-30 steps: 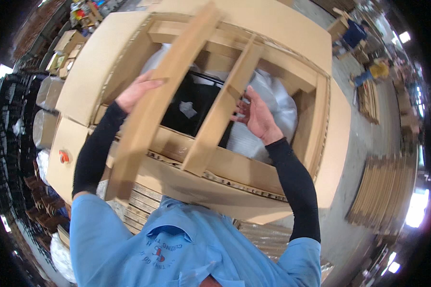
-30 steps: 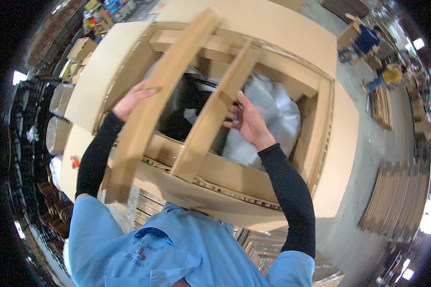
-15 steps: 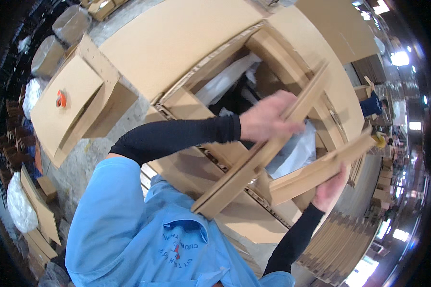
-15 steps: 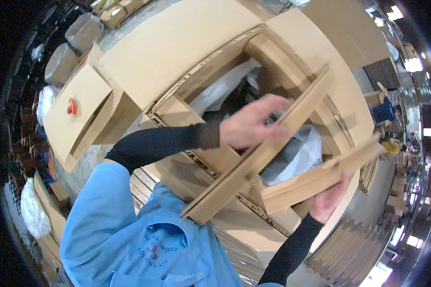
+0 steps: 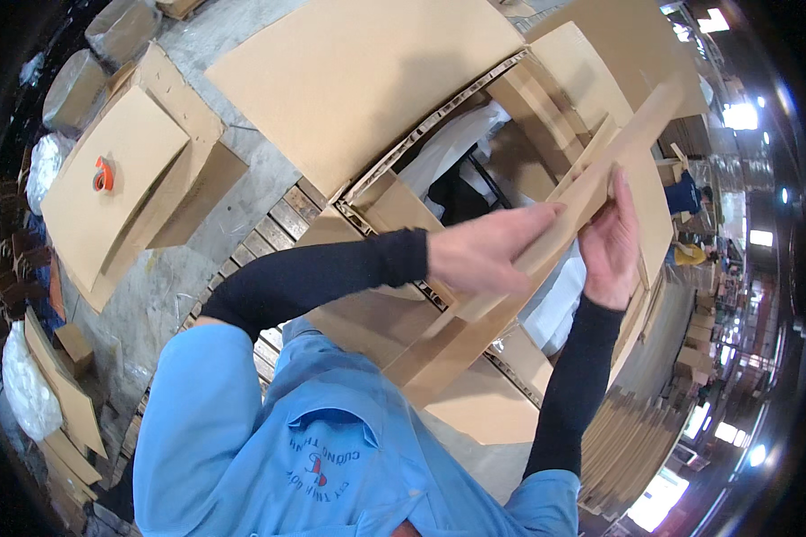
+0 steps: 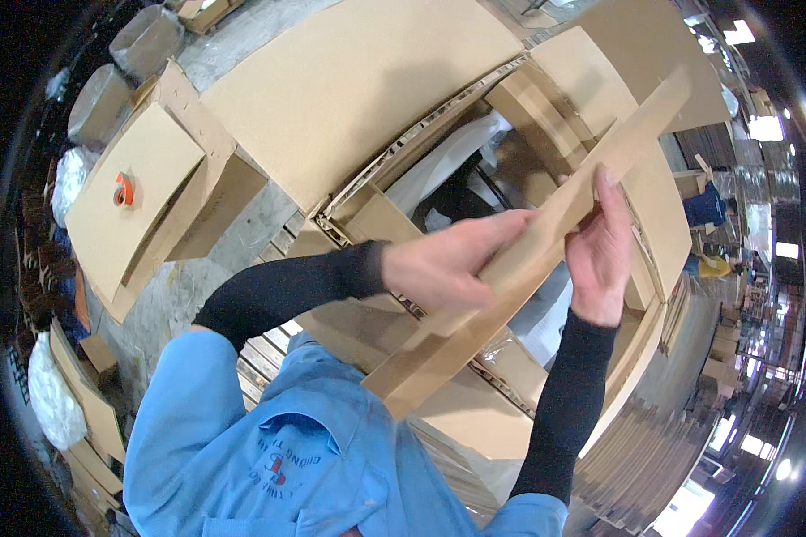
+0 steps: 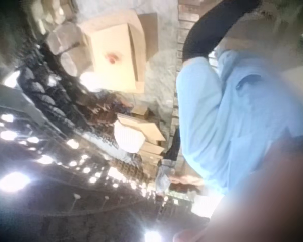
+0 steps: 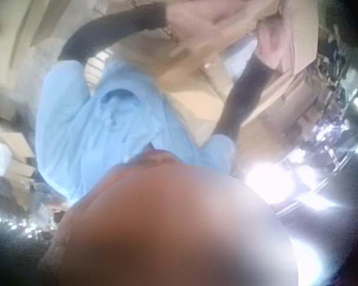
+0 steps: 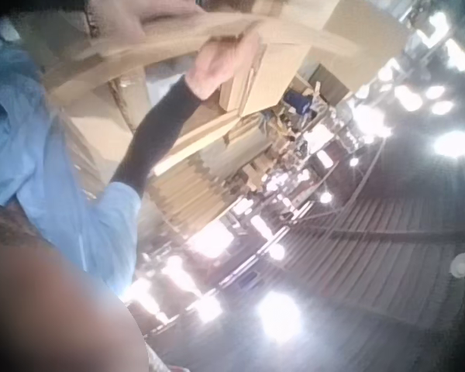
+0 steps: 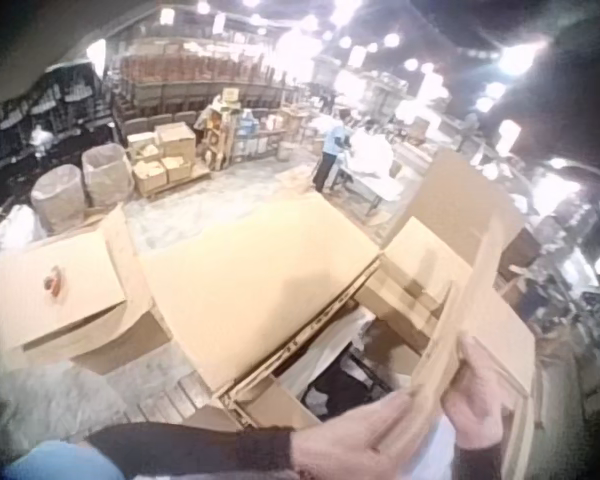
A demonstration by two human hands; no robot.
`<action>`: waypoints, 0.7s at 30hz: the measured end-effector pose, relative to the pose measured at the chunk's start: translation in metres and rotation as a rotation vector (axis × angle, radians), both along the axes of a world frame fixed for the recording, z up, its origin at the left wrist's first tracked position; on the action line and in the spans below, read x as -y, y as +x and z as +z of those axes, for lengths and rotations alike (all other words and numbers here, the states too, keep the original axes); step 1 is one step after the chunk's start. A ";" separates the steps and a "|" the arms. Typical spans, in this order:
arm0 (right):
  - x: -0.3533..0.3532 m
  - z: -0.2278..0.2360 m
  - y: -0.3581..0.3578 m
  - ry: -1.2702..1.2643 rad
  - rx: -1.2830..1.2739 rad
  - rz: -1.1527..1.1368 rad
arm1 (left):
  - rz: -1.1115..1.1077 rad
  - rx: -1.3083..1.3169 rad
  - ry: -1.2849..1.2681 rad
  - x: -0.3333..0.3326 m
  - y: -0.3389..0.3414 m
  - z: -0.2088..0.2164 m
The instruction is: The person places a chair wrapped in protective material into a cardboard box, adds foam padding, and seals the box with packing tape. The person uses a tape dispenser to apply tape along the box seams and folds the flaps to close the package.
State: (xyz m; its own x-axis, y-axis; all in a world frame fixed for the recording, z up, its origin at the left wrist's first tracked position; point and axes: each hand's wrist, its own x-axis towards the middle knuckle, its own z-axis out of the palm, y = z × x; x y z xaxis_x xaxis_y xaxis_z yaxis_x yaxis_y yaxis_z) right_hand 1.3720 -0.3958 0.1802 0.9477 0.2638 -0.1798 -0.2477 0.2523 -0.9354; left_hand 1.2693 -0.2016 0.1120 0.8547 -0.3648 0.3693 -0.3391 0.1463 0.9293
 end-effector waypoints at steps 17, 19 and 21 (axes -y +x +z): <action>-0.137 -0.137 0.062 0.041 -0.233 -0.169 | 0.903 0.029 0.663 -0.102 -0.083 -0.026; -0.149 -0.140 0.078 0.049 -0.232 -0.166 | 0.901 -0.016 0.625 -0.103 -0.084 -0.033; -0.161 -0.147 0.087 -0.015 -0.243 -0.194 | 0.938 0.067 0.754 -0.097 -0.083 -0.045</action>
